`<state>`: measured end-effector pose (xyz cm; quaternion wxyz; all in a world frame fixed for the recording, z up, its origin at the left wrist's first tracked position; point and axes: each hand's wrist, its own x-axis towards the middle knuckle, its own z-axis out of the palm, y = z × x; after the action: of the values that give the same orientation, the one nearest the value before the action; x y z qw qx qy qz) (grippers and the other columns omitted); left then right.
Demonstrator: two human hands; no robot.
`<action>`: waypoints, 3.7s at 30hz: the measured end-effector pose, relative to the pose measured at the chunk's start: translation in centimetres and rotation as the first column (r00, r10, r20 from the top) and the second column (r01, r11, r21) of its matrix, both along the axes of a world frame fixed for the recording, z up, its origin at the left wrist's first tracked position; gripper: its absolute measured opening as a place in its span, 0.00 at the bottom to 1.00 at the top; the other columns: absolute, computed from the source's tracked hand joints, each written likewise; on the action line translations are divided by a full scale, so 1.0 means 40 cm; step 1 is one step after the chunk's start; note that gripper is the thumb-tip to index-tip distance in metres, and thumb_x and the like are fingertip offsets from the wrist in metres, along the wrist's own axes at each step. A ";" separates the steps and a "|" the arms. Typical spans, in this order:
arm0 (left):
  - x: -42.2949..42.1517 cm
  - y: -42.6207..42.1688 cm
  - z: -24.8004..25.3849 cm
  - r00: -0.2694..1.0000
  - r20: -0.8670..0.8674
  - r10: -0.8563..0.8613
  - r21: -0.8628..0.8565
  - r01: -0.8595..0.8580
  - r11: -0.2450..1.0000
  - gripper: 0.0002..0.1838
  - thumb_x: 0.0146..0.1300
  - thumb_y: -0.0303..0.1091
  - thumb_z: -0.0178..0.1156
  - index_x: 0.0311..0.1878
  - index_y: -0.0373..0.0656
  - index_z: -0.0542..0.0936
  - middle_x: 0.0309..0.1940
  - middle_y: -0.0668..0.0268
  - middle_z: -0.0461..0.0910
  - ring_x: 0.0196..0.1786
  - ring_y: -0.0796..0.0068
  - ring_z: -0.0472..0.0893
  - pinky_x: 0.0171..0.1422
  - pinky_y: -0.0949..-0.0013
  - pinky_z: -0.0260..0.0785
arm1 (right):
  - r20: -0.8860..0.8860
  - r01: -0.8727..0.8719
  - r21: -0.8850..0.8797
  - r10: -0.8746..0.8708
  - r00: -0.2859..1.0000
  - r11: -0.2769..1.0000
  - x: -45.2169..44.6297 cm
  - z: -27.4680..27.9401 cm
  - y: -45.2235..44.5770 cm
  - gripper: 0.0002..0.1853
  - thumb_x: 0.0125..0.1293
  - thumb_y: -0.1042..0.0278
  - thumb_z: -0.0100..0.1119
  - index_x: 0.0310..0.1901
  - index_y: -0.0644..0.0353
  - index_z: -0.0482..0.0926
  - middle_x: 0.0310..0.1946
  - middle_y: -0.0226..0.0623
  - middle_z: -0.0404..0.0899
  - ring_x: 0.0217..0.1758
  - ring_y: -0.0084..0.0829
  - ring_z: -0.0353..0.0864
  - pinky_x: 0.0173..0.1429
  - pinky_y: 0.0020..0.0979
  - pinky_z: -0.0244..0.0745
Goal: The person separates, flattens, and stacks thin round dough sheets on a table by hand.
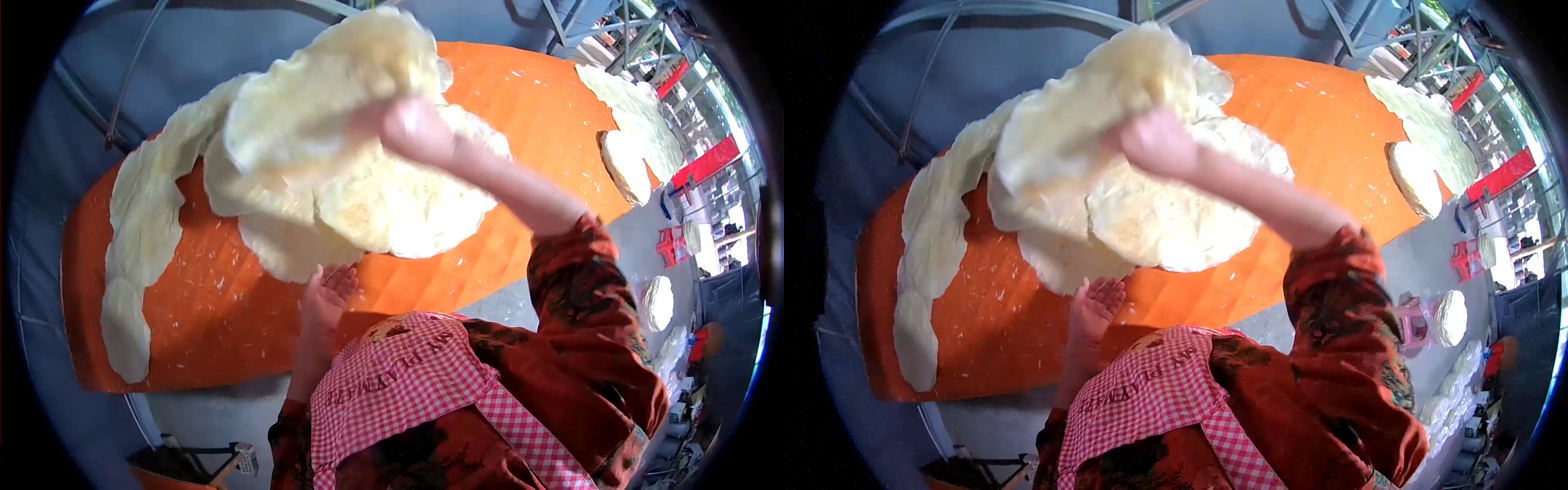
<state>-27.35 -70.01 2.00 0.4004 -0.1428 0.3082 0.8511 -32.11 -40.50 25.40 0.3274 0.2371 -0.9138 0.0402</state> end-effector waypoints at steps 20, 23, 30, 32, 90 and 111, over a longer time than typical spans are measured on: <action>0.063 0.381 -0.047 0.992 0.061 0.107 -0.463 -0.067 0.884 0.38 0.61 0.51 0.61 0.66 0.38 0.61 0.66 0.48 0.60 0.70 0.54 0.61 0.69 0.55 0.60 | 0.433 0.722 -0.601 -0.620 0.654 0.342 0.260 -0.578 0.546 0.27 0.49 0.60 0.68 0.52 0.62 0.77 0.49 0.48 0.79 0.50 0.45 0.79 0.56 0.38 0.73; 0.046 0.404 -0.013 0.989 0.109 0.098 -0.485 -0.033 0.874 0.34 0.56 0.50 0.66 0.57 0.39 0.64 0.63 0.53 0.61 0.61 0.58 0.67 0.61 0.57 0.67 | 0.849 0.910 -0.384 -0.329 0.414 0.154 0.260 -0.604 0.608 0.27 0.53 0.49 0.68 0.48 0.63 0.79 0.43 0.51 0.81 0.43 0.48 0.80 0.54 0.38 0.74; -0.024 0.370 -0.120 0.982 0.190 0.016 -0.487 0.080 0.870 0.24 0.56 0.43 0.68 0.52 0.45 0.72 0.40 0.62 0.73 0.37 0.73 0.70 0.39 0.67 0.70 | 0.712 0.861 -0.464 0.491 0.502 -0.208 0.255 -0.532 0.652 0.36 0.54 0.32 0.61 0.50 0.60 0.80 0.46 0.43 0.81 0.48 0.40 0.80 0.51 0.36 0.73; -0.028 0.362 -0.149 0.988 0.156 -0.014 -0.493 0.090 0.866 0.23 0.57 0.41 0.67 0.53 0.44 0.72 0.39 0.62 0.74 0.37 0.72 0.71 0.38 0.67 0.70 | 0.743 0.884 -0.453 0.497 0.447 -0.118 0.253 -0.482 0.638 0.36 0.55 0.31 0.59 0.53 0.57 0.79 0.48 0.40 0.80 0.47 0.37 0.80 0.51 0.37 0.72; -0.683 0.066 -0.062 0.176 0.014 -0.984 -0.498 -0.852 -0.160 0.19 0.59 0.29 0.51 0.55 0.46 0.75 0.57 0.63 0.74 0.62 0.63 0.72 0.60 0.56 0.68 | 0.730 0.800 -0.572 0.558 0.396 0.181 -0.117 -0.655 0.047 0.11 0.60 0.70 0.61 0.41 0.67 0.80 0.29 0.32 0.79 0.28 0.23 0.76 0.30 0.26 0.70; 0.200 0.240 0.114 0.181 -0.772 -0.610 -0.476 -0.801 0.364 0.16 0.61 0.31 0.59 0.52 0.37 0.76 0.47 0.53 0.76 0.44 0.59 0.77 0.54 0.59 0.69 | 0.687 0.686 -0.708 0.391 0.613 0.169 -0.049 -0.058 0.232 0.22 0.54 0.67 0.67 0.47 0.75 0.77 0.39 0.43 0.82 0.40 0.32 0.81 0.44 0.33 0.76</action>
<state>-19.37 -60.39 6.58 -0.1394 0.2126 0.8779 0.4058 -34.05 -31.23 23.07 -0.0245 -0.1799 -0.7221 0.6676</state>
